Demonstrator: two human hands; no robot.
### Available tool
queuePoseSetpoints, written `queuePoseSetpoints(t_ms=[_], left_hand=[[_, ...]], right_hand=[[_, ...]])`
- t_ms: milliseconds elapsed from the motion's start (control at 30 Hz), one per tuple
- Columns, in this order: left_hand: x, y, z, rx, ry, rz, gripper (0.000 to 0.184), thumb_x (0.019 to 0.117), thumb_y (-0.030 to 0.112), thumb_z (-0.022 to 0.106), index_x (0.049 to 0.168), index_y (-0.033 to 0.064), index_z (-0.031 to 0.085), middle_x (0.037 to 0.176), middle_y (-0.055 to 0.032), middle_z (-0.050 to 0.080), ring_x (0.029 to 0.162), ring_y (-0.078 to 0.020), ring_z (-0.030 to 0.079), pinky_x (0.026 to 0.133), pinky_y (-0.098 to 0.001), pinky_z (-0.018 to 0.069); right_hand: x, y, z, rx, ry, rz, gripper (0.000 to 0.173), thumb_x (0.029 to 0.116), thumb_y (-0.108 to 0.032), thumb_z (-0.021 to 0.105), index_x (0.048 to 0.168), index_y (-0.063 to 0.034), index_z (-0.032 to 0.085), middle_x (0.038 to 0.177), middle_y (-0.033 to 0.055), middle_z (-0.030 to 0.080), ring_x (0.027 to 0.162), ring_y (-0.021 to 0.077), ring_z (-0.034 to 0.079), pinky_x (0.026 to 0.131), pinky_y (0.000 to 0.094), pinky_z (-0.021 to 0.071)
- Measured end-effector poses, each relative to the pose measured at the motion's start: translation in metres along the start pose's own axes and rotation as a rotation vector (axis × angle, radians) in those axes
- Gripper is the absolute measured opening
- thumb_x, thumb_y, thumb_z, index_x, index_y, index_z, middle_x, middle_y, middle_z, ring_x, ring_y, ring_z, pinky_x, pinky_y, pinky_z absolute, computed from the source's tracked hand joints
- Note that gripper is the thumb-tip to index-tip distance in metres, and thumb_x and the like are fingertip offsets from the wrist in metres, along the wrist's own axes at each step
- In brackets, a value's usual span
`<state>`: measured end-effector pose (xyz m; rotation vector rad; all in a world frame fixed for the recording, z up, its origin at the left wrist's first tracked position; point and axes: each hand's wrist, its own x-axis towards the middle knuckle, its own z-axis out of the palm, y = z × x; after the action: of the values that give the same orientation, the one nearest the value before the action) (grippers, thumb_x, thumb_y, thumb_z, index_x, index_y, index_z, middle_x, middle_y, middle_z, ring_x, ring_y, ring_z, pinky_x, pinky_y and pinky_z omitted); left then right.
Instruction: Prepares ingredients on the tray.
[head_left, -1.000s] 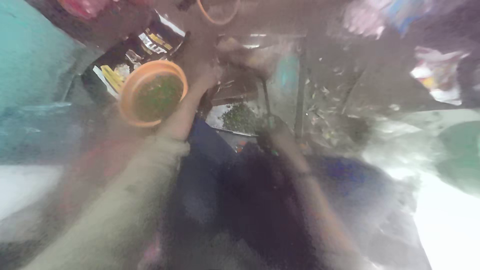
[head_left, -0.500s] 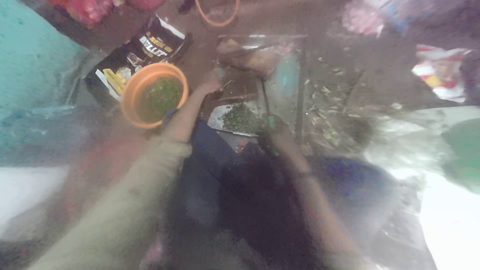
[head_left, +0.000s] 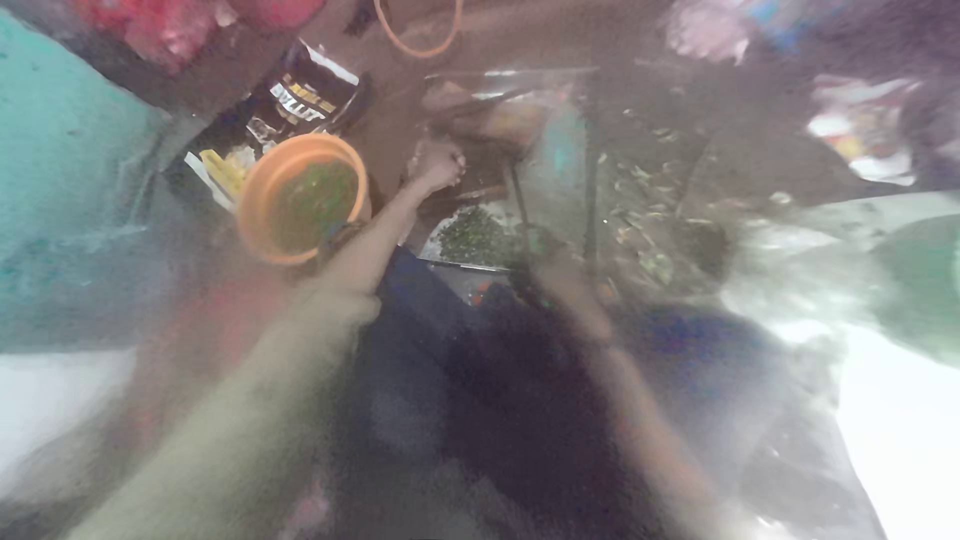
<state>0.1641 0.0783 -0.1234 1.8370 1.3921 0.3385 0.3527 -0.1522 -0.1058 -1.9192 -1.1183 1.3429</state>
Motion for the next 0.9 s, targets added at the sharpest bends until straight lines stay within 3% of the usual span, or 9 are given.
queuePoseSetpoints(t_ms=[67,133,267,367,467,567,733,900], left_hand=[[0.009,-0.007,0.01,0.235,0.059,0.183,0.018,0.0977,0.017,0.065,0.107,0.0032,0.074,0.108,-0.0151,0.073,0.099,-0.0265,0.072,0.094,-0.0492,0.0574],[0.01,-0.007,0.016,0.369,0.085,0.26,0.017,0.0971,0.018,0.065,0.105,0.0069,0.076,0.112,-0.014,0.073,0.112,-0.0294,0.068,0.104,-0.0529,0.0521],[0.002,0.006,0.018,0.529,0.005,0.233,0.021,0.0928,0.009,0.068,0.113,0.0094,0.074,0.121,-0.0149,0.071,0.119,-0.0338,0.066,0.103,-0.0575,0.0518],[0.008,-0.001,0.008,0.618,0.042,0.306,0.022,0.0897,0.016,0.072,0.111,0.013,0.076,0.123,-0.0127,0.071,0.12,-0.0336,0.064,0.106,-0.0584,0.0492],[-0.002,0.01,-0.019,0.5,0.162,0.209,0.022,0.0975,0.021,0.064,0.114,0.0114,0.076,0.126,-0.0108,0.071,0.121,-0.029,0.067,0.107,-0.0539,0.0511],[-0.016,0.02,-0.039,0.394,0.265,0.039,0.024,0.0995,0.02,0.062,0.117,0.0081,0.073,0.118,-0.0152,0.073,0.114,-0.0314,0.07,0.102,-0.0542,0.0533],[-0.007,0.003,-0.023,0.501,0.167,-0.084,0.036,0.0959,0.034,0.07,0.123,0.0101,0.072,0.121,-0.018,0.072,0.116,-0.0374,0.068,0.1,-0.0621,0.0533],[0.004,0.001,-0.009,0.556,0.116,-0.079,0.029,0.0919,0.023,0.072,0.117,0.0096,0.072,0.12,-0.0196,0.071,0.116,-0.0408,0.067,0.097,-0.0658,0.0529]], right_hand=[[-0.002,-0.002,-0.001,0.003,0.005,0.001,0.041,0.1076,-0.026,0.057,0.148,-0.0183,0.05,0.1,0.015,0.069,0.077,0.024,0.066,0.07,0.0447,0.0574],[0.0,0.0,-0.002,0.002,0.005,-0.01,0.041,0.1078,-0.025,0.057,0.148,-0.0175,0.049,0.1,0.0148,0.068,0.077,0.0237,0.066,0.07,0.0445,0.0575],[0.007,0.008,0.0,-0.033,0.001,-0.006,0.047,0.1079,-0.026,0.056,0.152,-0.0168,0.046,0.106,0.0183,0.069,0.081,0.0281,0.068,0.074,0.049,0.0578],[0.009,0.006,0.002,-0.06,-0.013,-0.014,0.046,0.108,-0.027,0.056,0.152,-0.0168,0.046,0.107,0.0185,0.068,0.081,0.0285,0.067,0.074,0.0497,0.0575],[0.009,0.007,0.003,-0.045,-0.011,-0.017,0.045,0.1075,-0.027,0.057,0.15,-0.0176,0.048,0.102,0.017,0.068,0.076,0.0265,0.067,0.07,0.0474,0.0581],[0.01,0.009,0.003,-0.041,0.003,-0.022,0.046,0.1071,-0.027,0.058,0.151,-0.0174,0.048,0.104,0.0178,0.068,0.078,0.0275,0.067,0.072,0.0483,0.0575],[0.011,0.011,0.005,-0.042,-0.008,-0.034,0.044,0.1075,-0.028,0.058,0.15,-0.018,0.049,0.1,0.0171,0.068,0.075,0.0265,0.066,0.07,0.0475,0.0577],[0.005,0.004,0.002,-0.064,0.002,-0.021,0.044,0.108,-0.028,0.057,0.149,-0.0158,0.049,0.101,0.017,0.068,0.077,0.0259,0.066,0.071,0.0463,0.0573]])
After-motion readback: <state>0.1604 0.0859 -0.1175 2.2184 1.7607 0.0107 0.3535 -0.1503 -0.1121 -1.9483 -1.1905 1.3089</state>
